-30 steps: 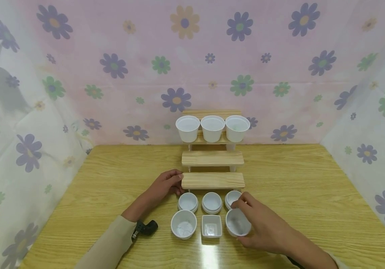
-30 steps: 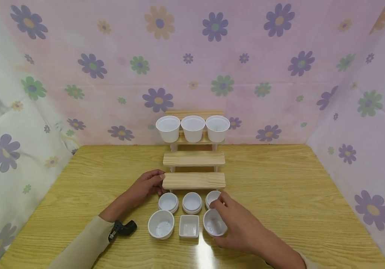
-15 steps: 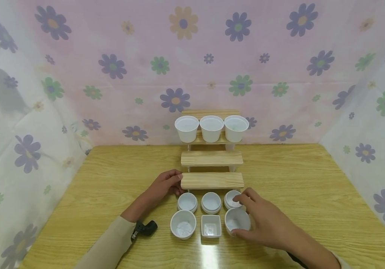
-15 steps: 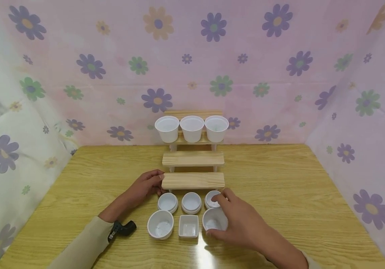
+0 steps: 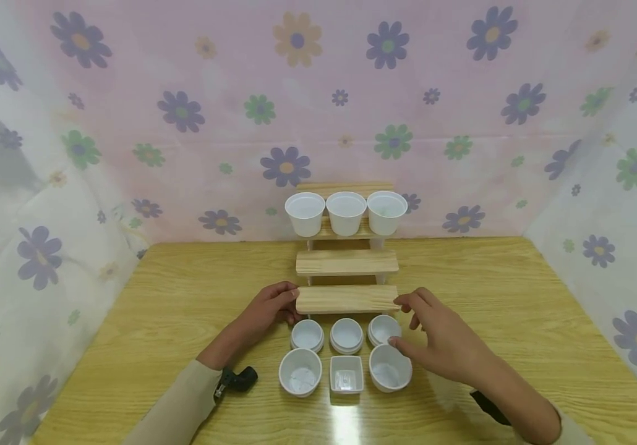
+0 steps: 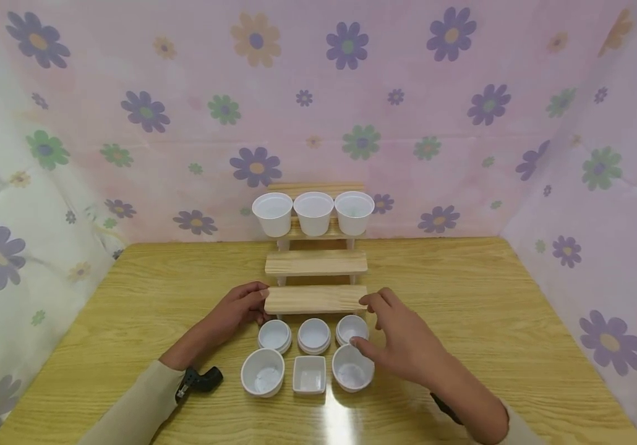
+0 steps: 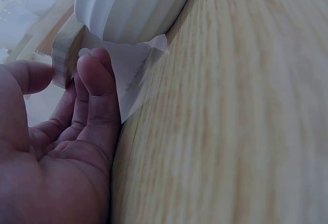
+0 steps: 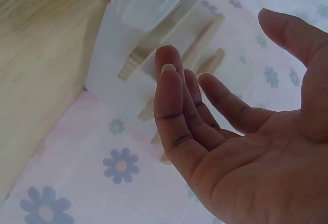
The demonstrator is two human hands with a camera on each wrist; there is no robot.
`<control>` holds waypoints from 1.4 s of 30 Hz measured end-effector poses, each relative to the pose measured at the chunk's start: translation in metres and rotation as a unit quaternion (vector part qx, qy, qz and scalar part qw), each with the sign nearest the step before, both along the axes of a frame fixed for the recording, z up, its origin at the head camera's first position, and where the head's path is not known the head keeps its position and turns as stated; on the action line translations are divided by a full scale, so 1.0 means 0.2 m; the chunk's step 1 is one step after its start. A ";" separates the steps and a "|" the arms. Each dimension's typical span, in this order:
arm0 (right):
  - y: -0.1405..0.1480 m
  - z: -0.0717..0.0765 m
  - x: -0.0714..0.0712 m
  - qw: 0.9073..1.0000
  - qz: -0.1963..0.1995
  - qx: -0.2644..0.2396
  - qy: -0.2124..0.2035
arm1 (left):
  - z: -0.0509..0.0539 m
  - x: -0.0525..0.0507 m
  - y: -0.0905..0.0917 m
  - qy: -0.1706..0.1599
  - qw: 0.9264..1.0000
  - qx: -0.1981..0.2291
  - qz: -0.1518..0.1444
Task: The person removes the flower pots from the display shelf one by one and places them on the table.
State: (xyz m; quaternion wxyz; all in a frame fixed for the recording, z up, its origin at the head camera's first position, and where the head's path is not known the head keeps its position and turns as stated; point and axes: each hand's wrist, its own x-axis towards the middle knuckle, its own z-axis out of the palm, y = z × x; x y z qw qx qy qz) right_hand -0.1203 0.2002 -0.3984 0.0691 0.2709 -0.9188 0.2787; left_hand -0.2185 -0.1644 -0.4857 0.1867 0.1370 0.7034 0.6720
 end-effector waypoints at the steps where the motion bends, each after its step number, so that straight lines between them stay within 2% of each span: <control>1: 0.00 0.00 -0.01 1.000 -0.003 -0.003 0.001 | 0.00 0.00 0.00 0.000 1.000 0.001 0.001; 15: 0.02 0.07 -0.15 0.999 -0.033 -0.040 -0.009 | -0.01 -0.01 -0.02 0.001 1.000 -0.010 -0.001; 22: 0.03 0.10 -0.22 0.997 -0.038 -0.063 0.017 | 0.00 0.00 -0.01 0.000 1.000 -0.005 -0.004; 28: 0.04 0.14 -0.27 0.996 -0.053 -0.073 0.018 | 0.00 0.00 0.00 -0.001 1.000 -0.002 -0.006; 35: 0.04 0.19 -0.34 0.991 -0.066 -0.110 0.027 | -0.01 -0.01 -0.01 -0.005 1.000 -0.005 0.000; 42: 0.01 0.20 -0.43 0.985 -0.088 -0.148 0.028 | -0.01 0.00 0.00 -0.007 1.000 -0.005 0.004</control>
